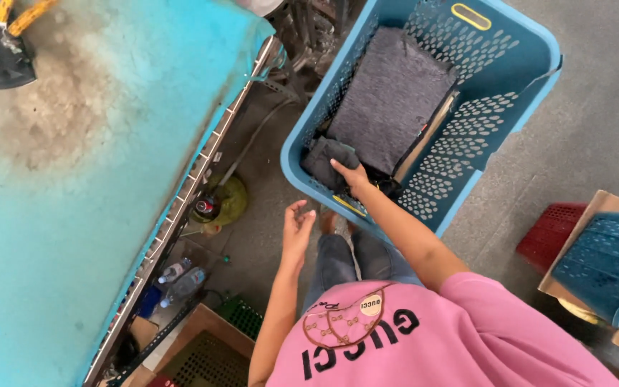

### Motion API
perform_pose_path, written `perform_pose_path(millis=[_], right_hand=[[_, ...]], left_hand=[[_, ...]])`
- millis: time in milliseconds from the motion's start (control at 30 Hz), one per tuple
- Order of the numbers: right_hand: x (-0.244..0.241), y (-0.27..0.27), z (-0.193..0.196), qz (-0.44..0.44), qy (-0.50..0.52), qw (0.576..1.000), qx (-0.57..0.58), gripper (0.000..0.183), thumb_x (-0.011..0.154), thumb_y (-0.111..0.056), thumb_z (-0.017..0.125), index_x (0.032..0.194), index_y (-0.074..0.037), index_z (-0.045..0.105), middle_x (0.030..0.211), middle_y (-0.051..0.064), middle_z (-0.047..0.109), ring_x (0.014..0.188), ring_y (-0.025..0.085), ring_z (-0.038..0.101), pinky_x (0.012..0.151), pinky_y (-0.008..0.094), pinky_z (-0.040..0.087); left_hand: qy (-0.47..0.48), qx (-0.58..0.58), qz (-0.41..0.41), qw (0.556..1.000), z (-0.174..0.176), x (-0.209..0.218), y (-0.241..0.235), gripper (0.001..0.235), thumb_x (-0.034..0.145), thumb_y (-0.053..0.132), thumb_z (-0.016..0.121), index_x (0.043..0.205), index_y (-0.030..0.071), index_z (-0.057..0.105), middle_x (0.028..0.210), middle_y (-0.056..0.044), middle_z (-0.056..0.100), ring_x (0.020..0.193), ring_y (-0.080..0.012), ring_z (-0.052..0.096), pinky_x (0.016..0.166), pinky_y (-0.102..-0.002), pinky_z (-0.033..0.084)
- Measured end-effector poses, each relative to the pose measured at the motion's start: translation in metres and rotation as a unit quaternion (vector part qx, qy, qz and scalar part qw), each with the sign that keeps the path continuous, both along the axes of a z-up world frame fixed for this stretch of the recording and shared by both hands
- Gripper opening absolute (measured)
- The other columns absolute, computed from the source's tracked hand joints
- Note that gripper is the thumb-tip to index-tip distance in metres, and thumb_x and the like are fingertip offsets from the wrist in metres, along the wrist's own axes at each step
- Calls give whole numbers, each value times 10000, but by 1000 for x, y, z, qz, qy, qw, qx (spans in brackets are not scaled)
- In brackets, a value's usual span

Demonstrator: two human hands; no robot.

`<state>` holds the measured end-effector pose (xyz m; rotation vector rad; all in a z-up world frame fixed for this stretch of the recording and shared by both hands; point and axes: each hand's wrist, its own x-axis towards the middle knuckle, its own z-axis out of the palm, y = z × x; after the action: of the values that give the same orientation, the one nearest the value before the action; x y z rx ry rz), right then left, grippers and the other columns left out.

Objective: The person picks up clothes from a basket, irons a black t-shirt and a grey shirt on a table using an iron, and then folds the ironed garments and places them into a blue laundry basket.

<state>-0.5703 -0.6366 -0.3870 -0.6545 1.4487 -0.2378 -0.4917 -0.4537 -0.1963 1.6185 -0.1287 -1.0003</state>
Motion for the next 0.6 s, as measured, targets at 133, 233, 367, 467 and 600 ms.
perform_pose_path(millis=[133,233,367,467,600], right_hand=[[-51,4,114,150,226,906,-324,878,604,-542,843,1289,-119,492,1191,121,582,1087,310,552,886,463,462],[-111,15,184,127,383,773,-489,867,647,-415,826,1346,-124,404,1257,132,478,1107,339,475,916,507,358],[-217,45,59,-8,375,882,-286,745,715,-304,813,1198,-24,319,1074,250,547,1024,443,559,882,516,423],[-245,45,-1,-9,357,908,-219,387,837,-405,680,941,-54,552,789,180,600,796,409,620,650,500,438],[-259,15,49,19,238,956,-170,471,809,-422,707,1050,-35,589,915,230,648,912,405,631,724,488,494]], left_hand=[[-122,55,-47,990,-10,31,-13,394,869,199,650,1220,109,495,1214,-105,447,1041,-231,498,902,-401,423],[-273,91,-92,953,-25,67,-40,412,844,235,669,1201,130,494,1219,-101,433,1155,-288,438,968,-466,325],[-314,254,-163,900,-67,105,-83,651,845,372,640,1391,237,313,1459,-66,190,1333,-350,176,999,-671,209],[-294,300,-213,882,-126,127,-111,765,831,422,629,1456,253,220,1495,-70,197,1354,-367,212,976,-711,216],[-349,293,-113,883,-130,69,-108,932,744,390,721,1461,131,184,1485,-224,142,1379,-403,172,1080,-610,182]])
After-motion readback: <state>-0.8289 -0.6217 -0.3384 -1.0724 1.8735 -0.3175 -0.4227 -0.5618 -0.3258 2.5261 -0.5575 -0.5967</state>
